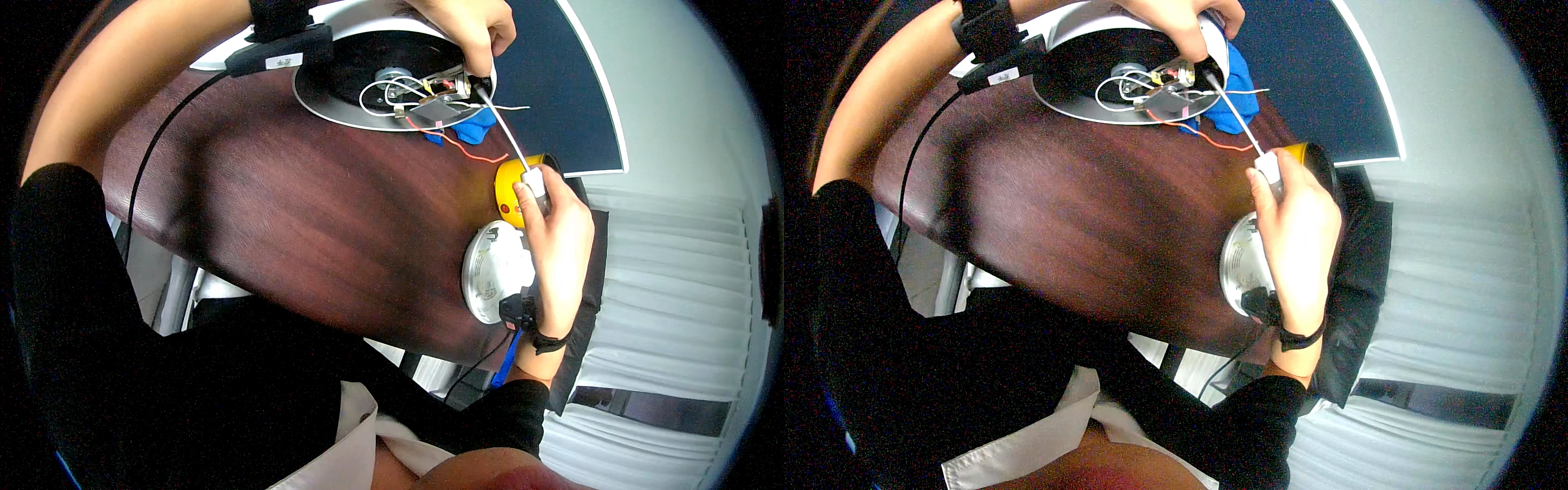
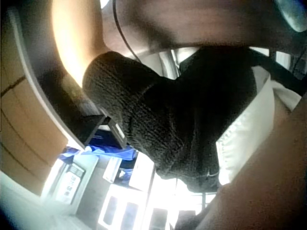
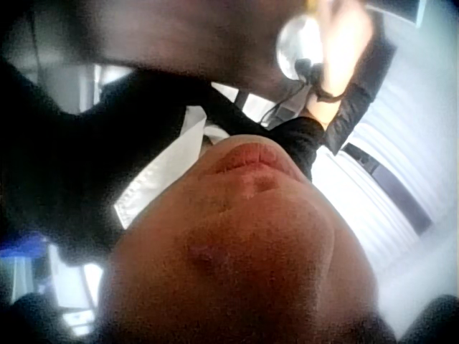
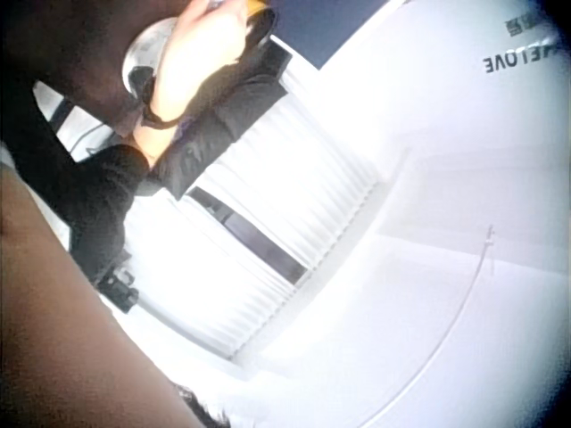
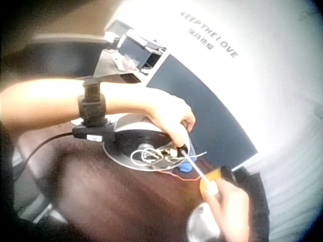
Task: The person uses a screwdriver to adjust internal wiring and components inside a disassembled white circular appliance. They repeatedly probe and tighten connections while holding the device steady, then place the screwdriver down and reposition the appliance.
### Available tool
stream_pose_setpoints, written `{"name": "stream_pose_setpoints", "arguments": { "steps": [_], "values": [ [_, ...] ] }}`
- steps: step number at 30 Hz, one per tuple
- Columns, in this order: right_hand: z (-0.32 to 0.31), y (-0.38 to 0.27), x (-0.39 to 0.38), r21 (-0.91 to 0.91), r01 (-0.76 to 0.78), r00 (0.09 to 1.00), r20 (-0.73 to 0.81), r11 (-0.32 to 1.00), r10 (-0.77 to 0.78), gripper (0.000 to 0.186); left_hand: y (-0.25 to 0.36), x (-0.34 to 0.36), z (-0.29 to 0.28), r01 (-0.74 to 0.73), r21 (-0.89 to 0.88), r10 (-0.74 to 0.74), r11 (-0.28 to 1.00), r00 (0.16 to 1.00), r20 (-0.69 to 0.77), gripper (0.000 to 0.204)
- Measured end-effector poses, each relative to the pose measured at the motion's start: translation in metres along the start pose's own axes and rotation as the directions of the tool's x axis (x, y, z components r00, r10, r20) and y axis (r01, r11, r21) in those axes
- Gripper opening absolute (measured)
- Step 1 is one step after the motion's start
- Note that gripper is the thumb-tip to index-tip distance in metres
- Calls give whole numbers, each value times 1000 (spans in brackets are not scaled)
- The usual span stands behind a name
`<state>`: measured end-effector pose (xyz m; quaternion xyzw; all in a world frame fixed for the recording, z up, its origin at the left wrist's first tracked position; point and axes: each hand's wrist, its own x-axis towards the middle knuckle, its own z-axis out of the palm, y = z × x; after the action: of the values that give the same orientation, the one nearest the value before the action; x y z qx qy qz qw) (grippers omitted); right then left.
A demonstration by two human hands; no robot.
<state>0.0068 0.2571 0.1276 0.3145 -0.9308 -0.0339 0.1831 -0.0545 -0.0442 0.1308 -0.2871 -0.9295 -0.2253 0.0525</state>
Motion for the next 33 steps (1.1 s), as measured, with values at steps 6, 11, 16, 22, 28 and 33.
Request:
{"name": "stream_pose_setpoints", "arguments": {
  "steps": [6, 11, 16, 22, 28, 33],
  "values": [
    [3, 7, -16, 173, -146, 958, 269, 974, 96, 32, 33, -10, -12, 96, 22, -97, 995, 993, 71, 59],
    [35, 36, -53, 332, -293, 932, 308, 896, 191, 28, 45, -8, -9, 119, 160, -117, 980, 993, -17, 53],
    [61, 55, -80, 617, -458, 888, 284, 640, 362, 26, 83, -32, 27, 142, 571, 80, 808, 935, -346, 32],
    [65, 73, -40, 749, -398, 916, 290, 529, 278, 24, 69, -18, 110, 338, 478, 47, 811, 776, -629, 33],
    [94, 46, 49, 989, -71, 971, 38, 132, 234, 18, 83, 3, 139, 555, 391, -53, 734, 621, -782, 28],
    [147, 19, 87, 987, 119, 938, -148, 109, 314, 18, 88, 10, 149, 570, 366, -72, 736, 604, -794, 31]
  ]
}}
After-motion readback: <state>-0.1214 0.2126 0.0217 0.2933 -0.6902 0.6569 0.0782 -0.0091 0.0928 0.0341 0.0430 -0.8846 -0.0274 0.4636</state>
